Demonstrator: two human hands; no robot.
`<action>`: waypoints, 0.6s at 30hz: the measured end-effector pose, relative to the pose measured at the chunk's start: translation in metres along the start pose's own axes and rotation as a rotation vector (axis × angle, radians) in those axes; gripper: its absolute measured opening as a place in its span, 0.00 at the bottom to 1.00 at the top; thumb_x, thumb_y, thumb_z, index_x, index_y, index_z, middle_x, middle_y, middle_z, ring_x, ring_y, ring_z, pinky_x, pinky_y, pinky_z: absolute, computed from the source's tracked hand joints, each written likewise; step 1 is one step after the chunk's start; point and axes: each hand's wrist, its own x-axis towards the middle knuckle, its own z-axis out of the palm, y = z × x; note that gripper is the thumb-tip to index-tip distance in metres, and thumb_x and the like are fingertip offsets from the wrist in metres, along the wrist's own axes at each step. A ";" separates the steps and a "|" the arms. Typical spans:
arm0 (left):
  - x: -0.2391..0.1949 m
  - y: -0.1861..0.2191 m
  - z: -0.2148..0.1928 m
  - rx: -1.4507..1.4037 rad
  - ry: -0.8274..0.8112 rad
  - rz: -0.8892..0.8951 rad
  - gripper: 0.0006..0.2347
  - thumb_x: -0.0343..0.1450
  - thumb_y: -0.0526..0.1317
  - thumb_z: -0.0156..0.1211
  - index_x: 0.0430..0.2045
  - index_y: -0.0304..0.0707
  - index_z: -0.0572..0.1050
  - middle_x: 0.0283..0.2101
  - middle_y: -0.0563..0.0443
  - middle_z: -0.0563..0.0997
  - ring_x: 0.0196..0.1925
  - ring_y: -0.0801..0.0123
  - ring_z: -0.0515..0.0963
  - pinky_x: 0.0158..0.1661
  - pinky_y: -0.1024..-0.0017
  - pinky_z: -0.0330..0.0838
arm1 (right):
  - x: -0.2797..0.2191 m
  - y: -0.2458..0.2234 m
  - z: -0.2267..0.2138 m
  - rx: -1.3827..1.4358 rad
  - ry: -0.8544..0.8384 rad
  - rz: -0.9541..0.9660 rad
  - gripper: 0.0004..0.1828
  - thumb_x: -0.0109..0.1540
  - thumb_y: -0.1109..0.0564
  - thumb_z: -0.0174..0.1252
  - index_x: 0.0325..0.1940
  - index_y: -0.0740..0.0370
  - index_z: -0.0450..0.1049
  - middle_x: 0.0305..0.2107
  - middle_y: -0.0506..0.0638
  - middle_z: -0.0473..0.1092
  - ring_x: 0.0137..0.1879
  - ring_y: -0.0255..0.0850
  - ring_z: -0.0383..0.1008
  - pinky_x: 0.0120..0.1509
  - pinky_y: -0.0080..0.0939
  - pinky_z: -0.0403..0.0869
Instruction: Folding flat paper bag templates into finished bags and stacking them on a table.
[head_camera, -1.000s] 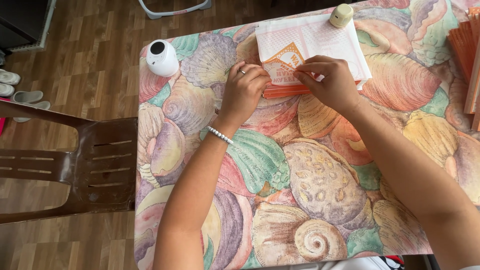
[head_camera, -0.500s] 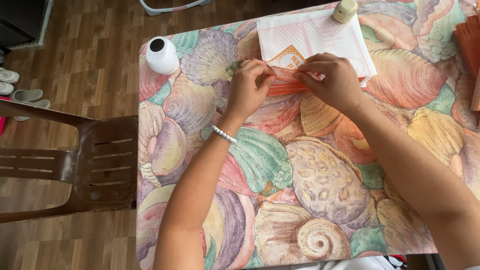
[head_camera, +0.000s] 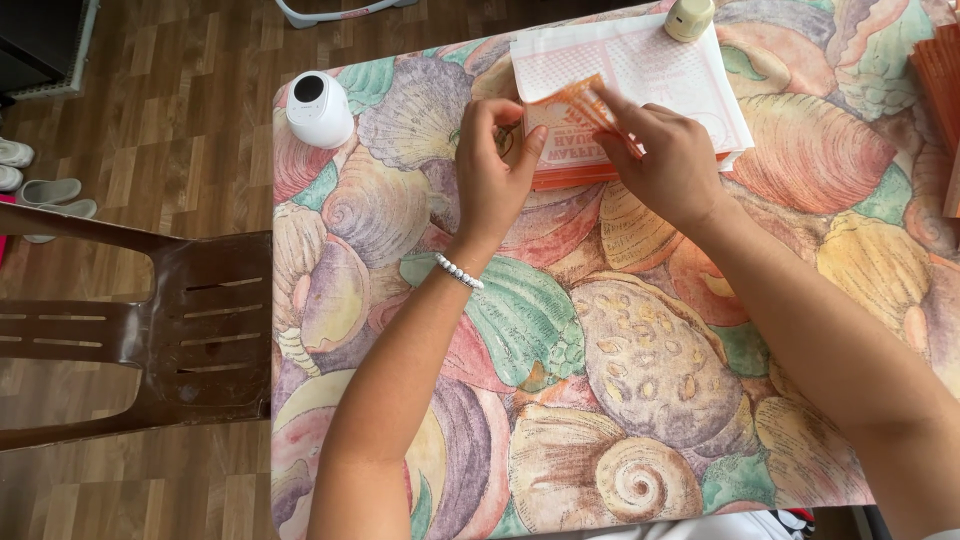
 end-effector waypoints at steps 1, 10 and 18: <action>0.000 0.000 -0.001 0.040 -0.026 0.031 0.12 0.75 0.47 0.56 0.40 0.37 0.70 0.42 0.49 0.73 0.46 0.63 0.76 0.48 0.69 0.74 | -0.002 0.004 0.003 -0.062 0.032 0.005 0.23 0.72 0.60 0.66 0.71 0.62 0.71 0.35 0.51 0.78 0.33 0.45 0.74 0.33 0.46 0.71; -0.009 0.001 -0.001 0.500 -0.389 0.228 0.12 0.76 0.43 0.59 0.53 0.49 0.77 0.59 0.55 0.77 0.57 0.53 0.77 0.57 0.53 0.69 | -0.008 -0.002 0.010 -0.206 0.085 -0.119 0.25 0.75 0.62 0.61 0.76 0.64 0.65 0.26 0.48 0.73 0.29 0.42 0.68 0.31 0.42 0.66; -0.010 -0.008 0.005 0.570 -0.333 0.213 0.07 0.68 0.41 0.67 0.39 0.54 0.83 0.43 0.48 0.83 0.50 0.51 0.77 0.44 0.53 0.68 | -0.008 -0.030 0.003 -0.199 0.030 -0.170 0.23 0.72 0.63 0.60 0.73 0.66 0.69 0.21 0.46 0.69 0.26 0.42 0.67 0.30 0.43 0.66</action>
